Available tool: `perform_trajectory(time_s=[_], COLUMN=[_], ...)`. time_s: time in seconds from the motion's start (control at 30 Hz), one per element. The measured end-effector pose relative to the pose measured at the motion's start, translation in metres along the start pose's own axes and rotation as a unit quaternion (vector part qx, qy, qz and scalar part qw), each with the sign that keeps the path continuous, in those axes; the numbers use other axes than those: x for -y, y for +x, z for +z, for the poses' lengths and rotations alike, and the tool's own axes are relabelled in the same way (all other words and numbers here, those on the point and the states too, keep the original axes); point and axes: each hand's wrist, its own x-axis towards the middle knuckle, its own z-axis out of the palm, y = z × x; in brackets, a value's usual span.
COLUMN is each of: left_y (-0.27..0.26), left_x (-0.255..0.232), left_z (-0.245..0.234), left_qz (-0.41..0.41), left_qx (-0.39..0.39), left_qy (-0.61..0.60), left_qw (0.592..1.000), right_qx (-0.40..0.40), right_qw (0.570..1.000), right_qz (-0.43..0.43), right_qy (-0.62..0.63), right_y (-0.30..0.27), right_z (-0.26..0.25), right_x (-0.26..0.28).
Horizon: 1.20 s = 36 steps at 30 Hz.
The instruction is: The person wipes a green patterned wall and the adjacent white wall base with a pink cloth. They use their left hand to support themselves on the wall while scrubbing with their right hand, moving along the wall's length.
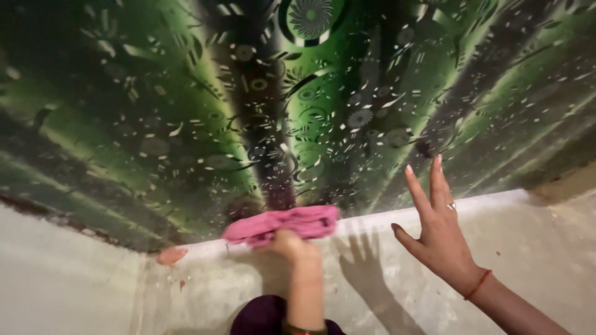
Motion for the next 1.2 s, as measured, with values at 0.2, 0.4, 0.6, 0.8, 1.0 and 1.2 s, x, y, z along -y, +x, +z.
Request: perform_trajectory(time_s=[0.2,0.4,0.6,0.8,1.0,1.2], left_y=[0.006,0.115,0.084,-0.051,-0.098,-0.012], left_x=[-0.040,-0.022,0.043,0.026,-0.077,-0.036], left_z=[0.016,-0.028,-0.057,-0.009,0.040,0.018], left_qz=[0.141,0.047,-0.171,-0.367,0.320,0.554], left_qx=[0.053,-0.032,-0.007,0.162,0.320,0.194], left_qy=[-0.023,-0.084,-0.075,-0.061,0.023,0.267], left_qw=[0.988,0.995,0.982,0.914,0.891,0.764], right_qx=[0.005,0.007,0.016,0.003,-0.029,-0.012], right_qw=[1.000,1.000,0.999,0.998,0.999,0.999], right_qz=[0.002,0.016,0.017,0.018,0.035,0.052], right_qy=[0.013,0.011,0.045,0.064,-0.005,0.010], right_y=[-0.003,-0.002,-0.003,-0.007,-0.003,-0.003], right_z=[-0.001,-0.002,0.002,0.002,-0.002,0.004], right_x=[0.007,0.000,0.016,0.014,-0.013,-0.025])
